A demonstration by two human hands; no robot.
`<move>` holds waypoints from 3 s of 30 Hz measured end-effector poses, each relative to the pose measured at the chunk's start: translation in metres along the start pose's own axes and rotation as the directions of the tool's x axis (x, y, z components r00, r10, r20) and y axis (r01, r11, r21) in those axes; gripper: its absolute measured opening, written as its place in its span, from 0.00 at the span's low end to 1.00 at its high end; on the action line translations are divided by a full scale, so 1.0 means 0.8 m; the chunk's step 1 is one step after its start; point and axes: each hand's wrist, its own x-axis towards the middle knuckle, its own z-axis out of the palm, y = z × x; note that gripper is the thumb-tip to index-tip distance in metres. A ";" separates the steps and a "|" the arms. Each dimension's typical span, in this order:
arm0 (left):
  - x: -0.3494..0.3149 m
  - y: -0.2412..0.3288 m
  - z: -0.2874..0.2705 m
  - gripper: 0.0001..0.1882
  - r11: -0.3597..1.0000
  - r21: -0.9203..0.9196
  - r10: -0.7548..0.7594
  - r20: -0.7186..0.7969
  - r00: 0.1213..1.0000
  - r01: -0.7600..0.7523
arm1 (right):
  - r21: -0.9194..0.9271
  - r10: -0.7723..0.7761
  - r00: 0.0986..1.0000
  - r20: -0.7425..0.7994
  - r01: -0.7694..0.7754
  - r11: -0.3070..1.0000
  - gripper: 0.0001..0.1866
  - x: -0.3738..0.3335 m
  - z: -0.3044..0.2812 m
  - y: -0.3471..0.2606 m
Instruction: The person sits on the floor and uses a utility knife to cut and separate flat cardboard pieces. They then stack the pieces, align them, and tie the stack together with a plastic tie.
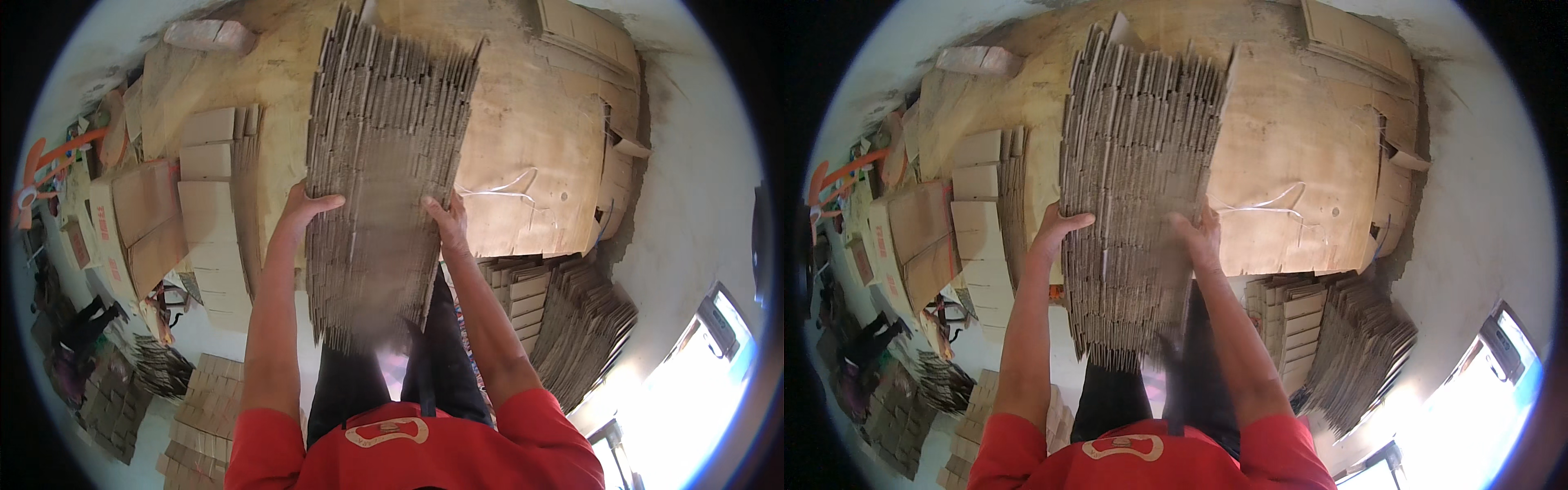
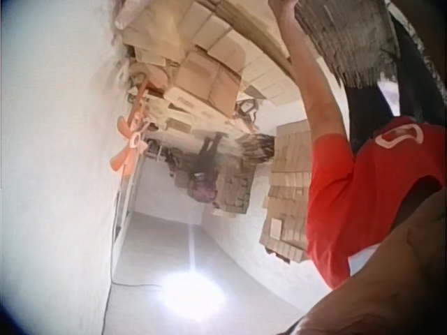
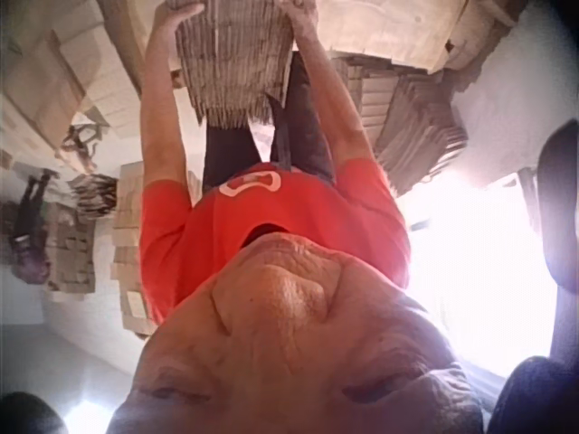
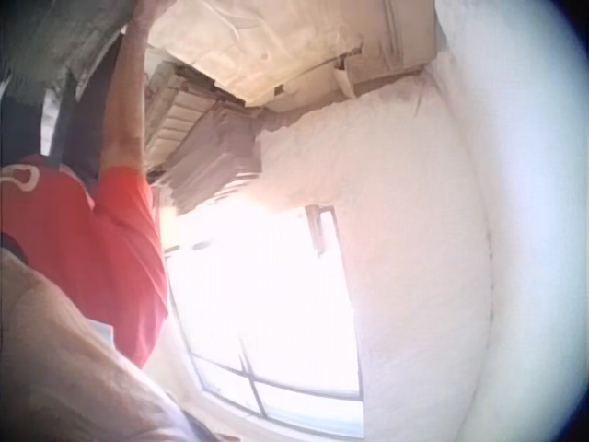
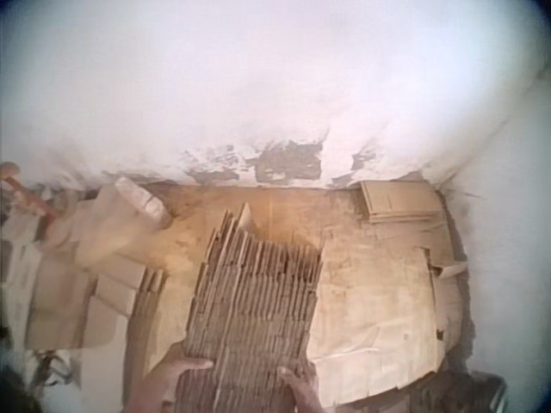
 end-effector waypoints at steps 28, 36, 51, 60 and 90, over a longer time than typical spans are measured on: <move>-0.207 0.321 -0.016 0.27 0.329 0.341 0.944 -0.085 0.320 -0.881 | -0.175 -0.852 0.524 0.028 0.841 0.512 0.27 -0.096 0.027 -0.464; -0.115 0.244 -0.030 0.30 0.505 0.068 0.859 -0.140 0.493 -0.860 | -0.200 -0.809 0.577 0.111 0.811 0.550 0.39 0.009 -0.014 -0.343; -0.044 0.183 -0.016 0.30 0.739 0.089 0.673 -0.088 0.734 -0.667 | -0.519 -0.585 0.751 0.307 0.647 0.559 0.61 0.067 -0.058 -0.284; -0.026 0.165 -0.031 0.37 0.740 0.054 0.673 -0.033 0.739 -0.671 | -0.652 0.030 0.987 0.155 0.080 0.754 0.44 0.045 -0.036 -0.338; -0.013 0.151 -0.013 0.38 0.658 0.083 0.753 -0.095 0.651 -0.749 | -0.555 -0.568 0.796 0.210 0.575 0.601 0.34 0.063 -0.041 -0.278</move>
